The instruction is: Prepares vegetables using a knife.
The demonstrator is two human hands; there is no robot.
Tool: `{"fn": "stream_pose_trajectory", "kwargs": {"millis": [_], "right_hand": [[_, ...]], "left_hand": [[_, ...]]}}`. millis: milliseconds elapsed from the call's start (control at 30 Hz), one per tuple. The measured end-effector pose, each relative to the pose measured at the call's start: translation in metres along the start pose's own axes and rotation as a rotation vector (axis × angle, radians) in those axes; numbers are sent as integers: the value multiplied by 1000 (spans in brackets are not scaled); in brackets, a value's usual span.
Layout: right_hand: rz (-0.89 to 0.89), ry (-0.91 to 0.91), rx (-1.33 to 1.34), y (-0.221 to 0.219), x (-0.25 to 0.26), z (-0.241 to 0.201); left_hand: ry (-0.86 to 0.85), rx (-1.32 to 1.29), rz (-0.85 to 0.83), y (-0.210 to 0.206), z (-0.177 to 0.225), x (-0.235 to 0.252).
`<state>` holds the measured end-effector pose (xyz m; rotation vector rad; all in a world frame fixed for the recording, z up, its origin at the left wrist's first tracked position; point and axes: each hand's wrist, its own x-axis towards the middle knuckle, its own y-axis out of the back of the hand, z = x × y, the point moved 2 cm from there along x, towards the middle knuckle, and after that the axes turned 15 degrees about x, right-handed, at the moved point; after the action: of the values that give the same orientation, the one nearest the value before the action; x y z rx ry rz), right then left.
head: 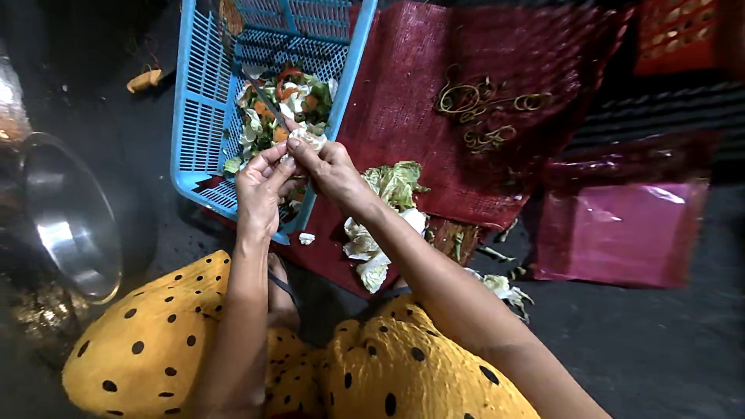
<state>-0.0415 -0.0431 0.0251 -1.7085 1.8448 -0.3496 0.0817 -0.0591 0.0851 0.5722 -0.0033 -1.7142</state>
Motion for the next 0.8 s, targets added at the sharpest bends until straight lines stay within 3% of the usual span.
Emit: {"fn": "stream_pose_trajectory", "kwargs": {"millis": [167, 233, 300, 400, 500, 600, 667, 800], "right_hand": [[-69, -47, 61, -5, -9, -12], [-81, -39, -53, -6, -13, -19], [-55, 9, -443, -7, -11, -29], [46, 186, -1115, -13, 4, -32], [60, 171, -1369, -14, 29, -36], [-16, 60, -1413, -9, 44, -47], [-79, -33, -1325, 1, 47, -58], [-63, -29, -865, 45, 43, -73]], "left_hand": [[28, -1, 91, 0, -11, 6], [10, 74, 143, 1, -21, 12], [12, 325, 193, 6, -29, 18], [60, 790, 130, 14, -43, 26], [34, 831, 215, 7, -47, 19], [-100, 854, 396, -11, -36, 3], [-220, 831, 424, -21, -32, -6], [-468, 796, 186, -52, -36, -27]]}}
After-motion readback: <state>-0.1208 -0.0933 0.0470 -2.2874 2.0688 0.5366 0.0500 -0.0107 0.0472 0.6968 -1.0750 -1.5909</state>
